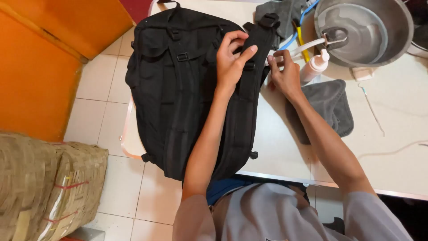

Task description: Brushing and cleaning the back panel of a black backpack with a brush and cleaning solution.

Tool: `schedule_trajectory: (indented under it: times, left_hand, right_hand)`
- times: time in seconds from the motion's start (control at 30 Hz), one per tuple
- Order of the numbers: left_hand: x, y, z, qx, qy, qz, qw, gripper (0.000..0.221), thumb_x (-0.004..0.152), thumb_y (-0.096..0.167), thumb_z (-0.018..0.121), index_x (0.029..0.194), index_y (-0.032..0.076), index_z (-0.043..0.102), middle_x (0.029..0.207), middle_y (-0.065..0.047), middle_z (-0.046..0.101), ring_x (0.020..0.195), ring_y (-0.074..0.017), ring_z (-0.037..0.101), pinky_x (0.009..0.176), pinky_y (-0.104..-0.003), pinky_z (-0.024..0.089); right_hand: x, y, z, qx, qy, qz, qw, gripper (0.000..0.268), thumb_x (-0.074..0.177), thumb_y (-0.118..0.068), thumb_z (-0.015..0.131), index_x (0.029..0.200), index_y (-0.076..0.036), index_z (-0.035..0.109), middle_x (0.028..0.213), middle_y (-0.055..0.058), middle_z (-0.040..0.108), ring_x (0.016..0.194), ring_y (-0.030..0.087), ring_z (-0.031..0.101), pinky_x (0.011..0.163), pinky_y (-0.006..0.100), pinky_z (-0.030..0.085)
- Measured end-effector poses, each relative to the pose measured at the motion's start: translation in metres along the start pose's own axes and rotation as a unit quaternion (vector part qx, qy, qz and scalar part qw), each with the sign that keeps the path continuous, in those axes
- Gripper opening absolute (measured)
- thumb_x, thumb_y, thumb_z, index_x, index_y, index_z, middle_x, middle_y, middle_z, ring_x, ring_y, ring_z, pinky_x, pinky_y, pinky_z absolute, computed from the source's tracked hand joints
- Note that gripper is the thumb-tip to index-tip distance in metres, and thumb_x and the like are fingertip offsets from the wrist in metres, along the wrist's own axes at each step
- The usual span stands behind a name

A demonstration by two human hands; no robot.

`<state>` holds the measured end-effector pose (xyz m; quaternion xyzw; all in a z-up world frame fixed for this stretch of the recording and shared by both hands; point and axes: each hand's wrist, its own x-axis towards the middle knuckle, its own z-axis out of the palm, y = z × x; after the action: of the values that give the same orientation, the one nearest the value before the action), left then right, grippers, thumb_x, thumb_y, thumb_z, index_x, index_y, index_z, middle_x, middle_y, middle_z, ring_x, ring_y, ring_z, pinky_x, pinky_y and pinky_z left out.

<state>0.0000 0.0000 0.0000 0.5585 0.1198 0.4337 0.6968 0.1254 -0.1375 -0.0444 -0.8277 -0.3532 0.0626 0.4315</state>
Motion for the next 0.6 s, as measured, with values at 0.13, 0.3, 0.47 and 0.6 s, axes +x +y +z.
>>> schedule_trajectory:
  times: [0.13, 0.3, 0.47, 0.6]
  left_hand:
    - [-0.003, -0.007, -0.018, 0.013, -0.004, 0.016, 1.000, 0.026, 0.089, 0.013, 0.079, 0.111, 0.015, 0.064, 0.112, 0.004, 0.065, 0.106, -0.0096, 0.059, 0.089, -0.025, 0.052]
    - [-0.009, -0.025, -0.030, -0.017, 0.009, -0.014, 1.000, 0.027, 0.091, 0.010, 0.076, 0.116, 0.014, 0.066, 0.119, 0.001, 0.067, 0.115, -0.0116, 0.060, 0.102, -0.029, 0.046]
    - [-0.017, -0.077, -0.008, -0.028, -0.008, 0.014, 0.999, 0.039, 0.092, 0.011, 0.077, 0.126, 0.011, 0.060, 0.123, -0.005, 0.066, 0.113, -0.0136, 0.063, 0.100, -0.025, 0.051]
    - [-0.052, -0.128, 0.024, 0.438, -0.227, 0.174, 0.852, 0.046, 0.093, 0.025, 0.078, 0.131, 0.010, 0.058, 0.152, -0.021, 0.052, 0.139, -0.0419, 0.052, 0.120, -0.048, 0.044]
  right_hand:
    - [0.001, -0.004, 0.012, 0.087, 0.073, -0.018, 0.993, 0.021, 0.098, -0.024, 0.079, 0.101, -0.012, 0.063, 0.066, 0.004, 0.070, 0.061, 0.010, 0.069, 0.065, 0.024, 0.050]
    - [0.004, -0.008, 0.008, 0.455, 0.096, 0.028, 0.885, 0.006, 0.101, 0.000, 0.063, 0.099, -0.002, 0.058, 0.088, 0.011, 0.059, 0.061, 0.031, 0.072, 0.058, 0.041, 0.069]
    - [-0.044, -0.082, -0.046, 0.343, 0.087, -0.123, 0.927, 0.027, 0.111, -0.007, 0.059, 0.126, -0.010, 0.036, 0.112, 0.018, 0.045, 0.060, 0.030, 0.067, 0.053, 0.038, 0.062]
    - [-0.074, -0.096, -0.092, 0.302, 0.081, -0.094, 0.945, 0.075, 0.112, 0.020, 0.048, 0.166, -0.019, 0.014, 0.105, 0.026, 0.061, 0.073, 0.035, 0.072, 0.075, 0.047, 0.073]
